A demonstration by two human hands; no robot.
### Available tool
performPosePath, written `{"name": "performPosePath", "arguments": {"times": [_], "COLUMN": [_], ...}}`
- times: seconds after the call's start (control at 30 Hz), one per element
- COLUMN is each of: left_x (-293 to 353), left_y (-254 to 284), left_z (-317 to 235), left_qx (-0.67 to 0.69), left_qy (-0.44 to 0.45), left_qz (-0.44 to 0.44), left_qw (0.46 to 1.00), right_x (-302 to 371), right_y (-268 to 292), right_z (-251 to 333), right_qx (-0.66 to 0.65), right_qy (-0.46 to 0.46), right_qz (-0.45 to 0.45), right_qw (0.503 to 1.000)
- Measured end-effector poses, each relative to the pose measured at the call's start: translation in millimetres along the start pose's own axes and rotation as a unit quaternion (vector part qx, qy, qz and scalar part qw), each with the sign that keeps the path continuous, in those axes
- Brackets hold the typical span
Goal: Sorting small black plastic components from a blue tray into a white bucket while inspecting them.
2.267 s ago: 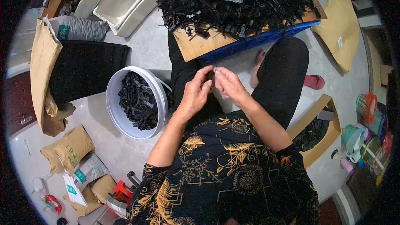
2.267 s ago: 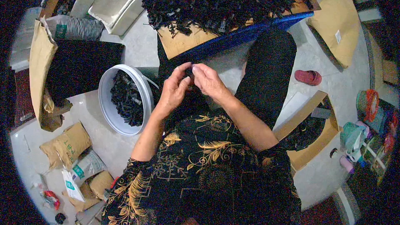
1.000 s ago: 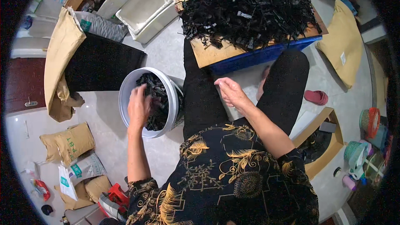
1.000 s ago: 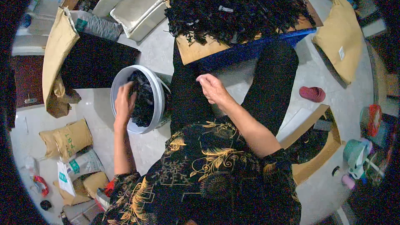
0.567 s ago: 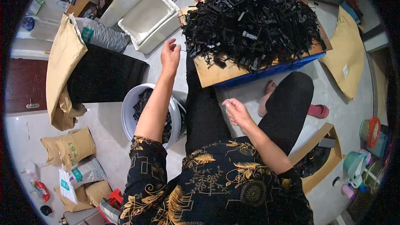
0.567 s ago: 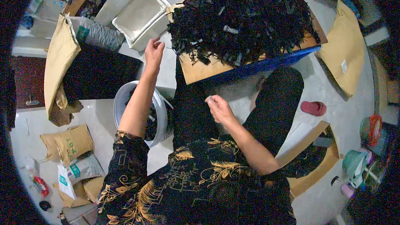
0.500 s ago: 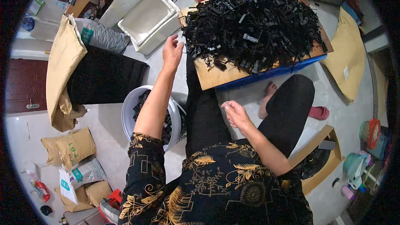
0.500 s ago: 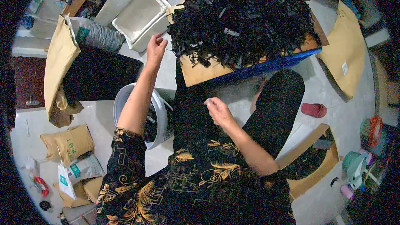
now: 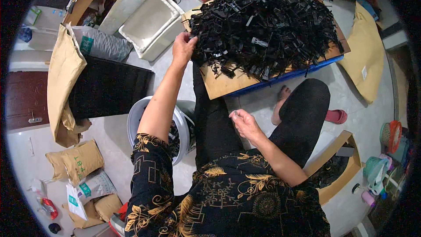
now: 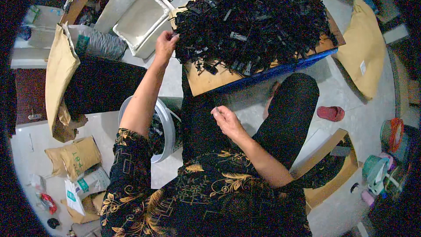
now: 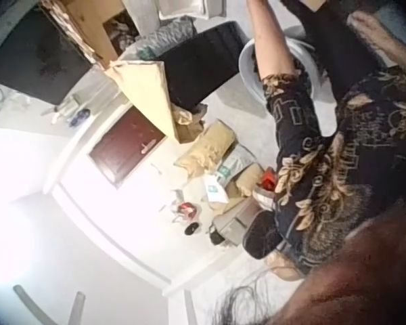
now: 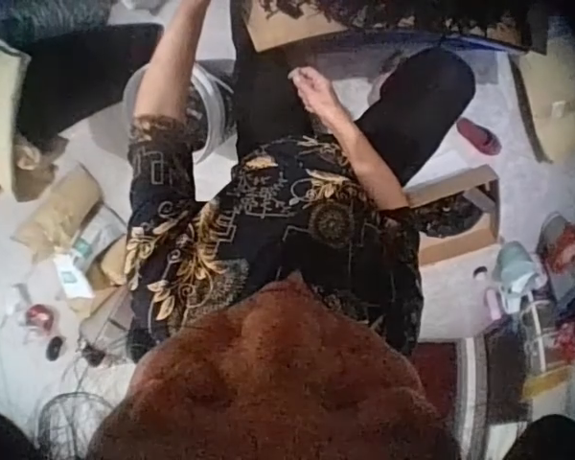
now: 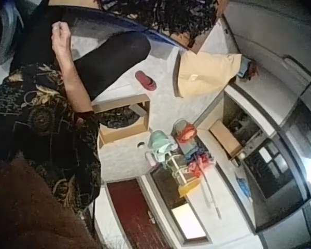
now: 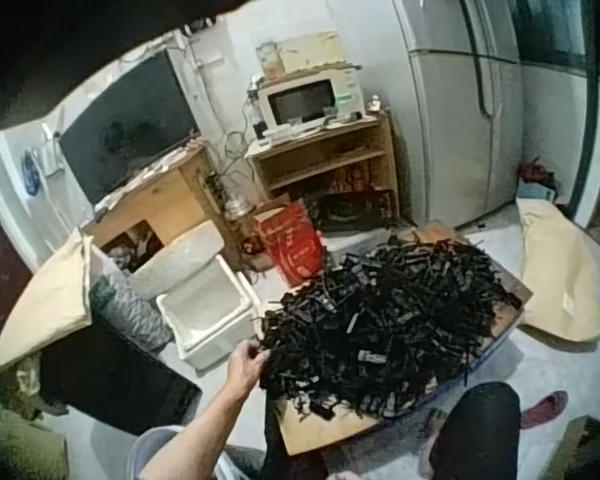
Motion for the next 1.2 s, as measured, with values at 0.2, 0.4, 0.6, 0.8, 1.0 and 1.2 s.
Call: {"name": "performPosePath", "arguments": {"times": [0.2, 0.4, 0.6, 0.8, 1.0, 1.2], "left_x": [8, 14, 91, 196, 255, 270], "left_y": [13, 37, 52, 20, -5, -4], "left_z": [-53, -56, -88, -57, -59, -73], "left_qx": [-0.014, 0.1, 0.273, 0.387, 0.454, 0.42], "left_qy": [-0.106, -0.144, 0.001, 0.161, 0.209, 0.179], "left_qz": [-0.03, -0.081, 0.028, 0.173, 0.229, 0.319], "left_qw": [0.994, 0.981, 0.961, 0.891, 0.835, 0.831], "right_x": [1, 5, 5, 12, 16, 19], "right_y": [4, 0, 11, 2, 4, 4], "right_z": [-4, -2, -5, 28, 26, 19], "right_qx": [0.005, 0.048, 0.062, 0.009, -0.061, -0.077], "right_qy": [0.021, 0.035, 0.077, 0.154, 0.165, 0.091], "right_qz": [-0.009, -0.015, -0.029, -0.035, 0.022, 0.067], "right_qw": [1.0, 0.998, 0.995, 0.987, 0.984, 0.991]}}
Point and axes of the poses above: each hand's wrist, its own x-axis away from the middle knuckle, its own y-axis out of the back of the hand, z = x × y, the point moved 3 cm from there along -x, towards the middle knuckle, and after that the axes turned 4 degrees about x, right-handed, at the moved point
